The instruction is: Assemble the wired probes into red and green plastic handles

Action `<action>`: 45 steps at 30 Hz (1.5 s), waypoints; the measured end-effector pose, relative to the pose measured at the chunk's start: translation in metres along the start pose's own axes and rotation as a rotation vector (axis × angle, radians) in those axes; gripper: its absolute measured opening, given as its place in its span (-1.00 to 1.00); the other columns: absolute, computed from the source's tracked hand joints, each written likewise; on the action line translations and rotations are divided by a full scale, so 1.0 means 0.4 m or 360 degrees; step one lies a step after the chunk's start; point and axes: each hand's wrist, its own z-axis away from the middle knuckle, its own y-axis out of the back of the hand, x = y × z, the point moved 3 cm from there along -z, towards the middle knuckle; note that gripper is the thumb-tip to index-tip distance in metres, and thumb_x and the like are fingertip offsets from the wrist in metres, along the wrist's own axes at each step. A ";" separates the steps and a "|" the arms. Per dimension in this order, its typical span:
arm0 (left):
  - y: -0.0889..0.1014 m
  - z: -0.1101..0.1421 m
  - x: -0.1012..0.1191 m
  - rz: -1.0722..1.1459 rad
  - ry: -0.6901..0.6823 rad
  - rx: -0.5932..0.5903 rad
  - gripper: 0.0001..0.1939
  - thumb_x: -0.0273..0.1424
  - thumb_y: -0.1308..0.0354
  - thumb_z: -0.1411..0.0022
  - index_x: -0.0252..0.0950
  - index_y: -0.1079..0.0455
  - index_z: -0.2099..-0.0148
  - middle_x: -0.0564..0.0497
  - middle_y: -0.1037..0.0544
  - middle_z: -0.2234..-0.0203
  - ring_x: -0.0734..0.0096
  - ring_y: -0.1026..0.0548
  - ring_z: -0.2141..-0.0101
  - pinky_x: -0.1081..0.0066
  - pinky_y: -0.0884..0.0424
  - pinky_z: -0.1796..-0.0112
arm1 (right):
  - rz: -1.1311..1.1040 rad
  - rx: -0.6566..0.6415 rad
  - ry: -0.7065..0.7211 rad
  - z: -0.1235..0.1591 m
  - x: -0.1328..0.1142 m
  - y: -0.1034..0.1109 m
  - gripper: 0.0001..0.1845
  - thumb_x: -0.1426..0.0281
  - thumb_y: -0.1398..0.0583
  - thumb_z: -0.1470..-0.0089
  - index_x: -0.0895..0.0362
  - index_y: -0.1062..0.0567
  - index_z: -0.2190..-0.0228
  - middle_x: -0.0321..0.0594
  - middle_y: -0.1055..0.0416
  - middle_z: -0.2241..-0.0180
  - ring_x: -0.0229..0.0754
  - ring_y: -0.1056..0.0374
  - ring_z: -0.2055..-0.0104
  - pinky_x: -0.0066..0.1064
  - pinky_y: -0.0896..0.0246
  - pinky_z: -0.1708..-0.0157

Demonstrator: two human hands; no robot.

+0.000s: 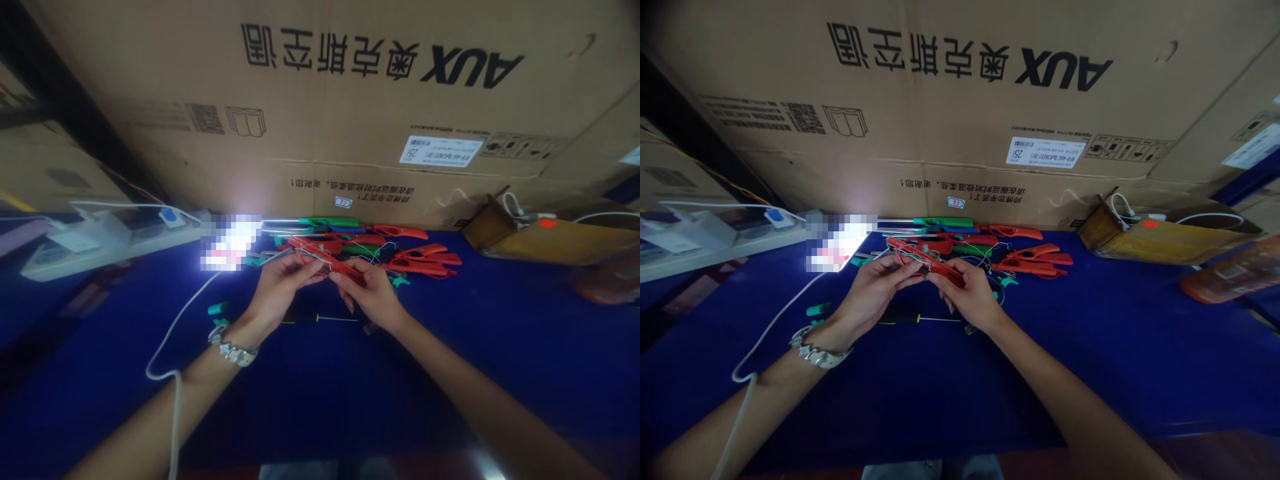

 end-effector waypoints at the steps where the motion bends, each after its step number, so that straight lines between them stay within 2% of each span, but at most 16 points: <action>1: 0.002 -0.002 -0.001 -0.0029 -0.0012 -0.0010 -0.81 -0.32 -0.46 -0.03 -0.31 -0.59 0.33 0.02 -0.64 0.35 0.43 -0.59 0.29 0.37 -0.60 0.15 | 0.0000 -0.0020 0.0009 0.002 -0.002 -0.001 -0.58 0.09 -0.39 0.02 0.14 -0.45 0.32 -0.48 -0.33 0.62 -0.41 -0.20 0.71 -0.55 -0.19 0.72; 6: 0.002 -0.003 -0.001 -0.0126 -0.0107 0.0056 -0.80 -0.31 -0.46 -0.03 -0.31 -0.59 0.33 0.02 -0.65 0.38 0.42 -0.59 0.33 0.34 -0.60 0.17 | -0.0012 -0.0038 0.0024 0.006 -0.011 -0.001 -0.58 0.13 -0.40 0.01 0.14 -0.45 0.24 -0.48 -0.32 0.57 -0.44 -0.19 0.70 -0.55 -0.20 0.70; 14: -0.004 -0.001 0.002 -0.0287 -0.0295 0.0084 -0.83 -0.33 -0.44 -0.03 -0.29 -0.57 0.35 0.01 -0.67 0.39 0.40 -0.59 0.35 0.34 -0.55 0.15 | -0.0161 -0.0093 -0.0032 -0.001 0.005 -0.003 -0.62 0.15 -0.41 0.02 0.12 -0.40 0.41 -0.46 -0.35 0.59 -0.45 -0.15 0.69 -0.55 -0.20 0.71; 22: -0.001 -0.006 0.002 -0.0313 -0.0240 0.0036 -0.83 -0.35 -0.43 -0.01 -0.31 -0.55 0.38 0.02 -0.65 0.41 0.41 -0.57 0.37 0.34 -0.54 0.16 | -0.0302 -0.0189 -0.0165 -0.001 0.006 0.003 -0.64 0.18 -0.38 -0.04 0.12 -0.37 0.41 -0.37 -0.52 0.51 -0.46 -0.16 0.76 -0.58 -0.11 0.80; 29: -0.001 -0.007 -0.007 -0.0240 -0.0170 -0.0002 -0.81 -0.33 -0.42 -0.02 -0.31 -0.53 0.36 -0.01 -0.65 0.39 0.37 -0.59 0.34 0.31 -0.57 0.20 | -0.0209 -0.0232 -0.0213 -0.006 -0.001 0.010 -0.65 0.18 -0.39 -0.03 0.14 -0.40 0.41 -0.22 -0.61 0.42 -0.35 -0.39 0.68 -0.58 -0.20 0.76; 35: -0.008 -0.004 -0.010 -0.0298 -0.0194 -0.0006 -0.85 -0.36 -0.38 -0.06 -0.30 -0.50 0.38 0.02 -0.63 0.43 0.42 -0.58 0.38 0.35 -0.55 0.18 | -0.0145 -0.0246 -0.0205 -0.010 -0.004 0.004 -0.64 0.15 -0.39 -0.01 0.16 -0.47 0.38 -0.29 -0.56 0.49 -0.44 -0.22 0.76 -0.59 -0.06 0.82; 39: -0.009 -0.011 -0.009 -0.0362 -0.0156 -0.0130 -0.81 -0.29 -0.34 -0.13 -0.29 -0.47 0.33 0.00 -0.62 0.40 0.42 -0.58 0.40 0.36 -0.56 0.26 | -0.0160 -0.0166 -0.0229 -0.009 0.003 0.008 -0.63 0.13 -0.39 0.00 0.16 -0.45 0.43 -0.31 -0.55 0.51 -0.44 -0.20 0.77 -0.58 -0.01 0.83; 41: 0.006 -0.018 0.001 -0.0515 -0.0121 -0.0254 -0.79 -0.24 -0.31 -0.16 -0.28 -0.47 0.32 0.00 -0.60 0.44 0.41 -0.57 0.46 0.37 -0.54 0.36 | -0.0181 -0.0115 -0.0238 -0.008 0.004 0.013 -0.62 0.13 -0.39 0.00 0.15 -0.43 0.44 -0.30 -0.55 0.51 -0.43 -0.20 0.77 -0.57 0.01 0.83; 43: 0.042 -0.028 0.022 -0.0806 -0.0140 -0.0334 -0.79 -0.23 -0.30 -0.17 -0.26 -0.46 0.35 0.03 -0.55 0.54 0.42 -0.53 0.55 0.41 -0.48 0.46 | -0.0223 -0.0040 -0.0248 -0.008 0.003 0.018 -0.61 0.13 -0.40 0.01 0.15 -0.42 0.45 -0.29 -0.55 0.51 -0.42 -0.19 0.78 -0.56 0.03 0.84; 45: 0.095 -0.041 0.058 -0.1174 -0.0303 -0.0288 -0.80 -0.26 -0.25 -0.21 -0.25 -0.47 0.40 0.04 -0.51 0.60 0.45 -0.48 0.59 0.45 -0.39 0.52 | -0.0276 0.0028 -0.0250 -0.008 -0.002 0.020 -0.60 0.13 -0.41 0.03 0.13 -0.40 0.45 -0.30 -0.55 0.53 -0.42 -0.18 0.78 -0.55 0.04 0.83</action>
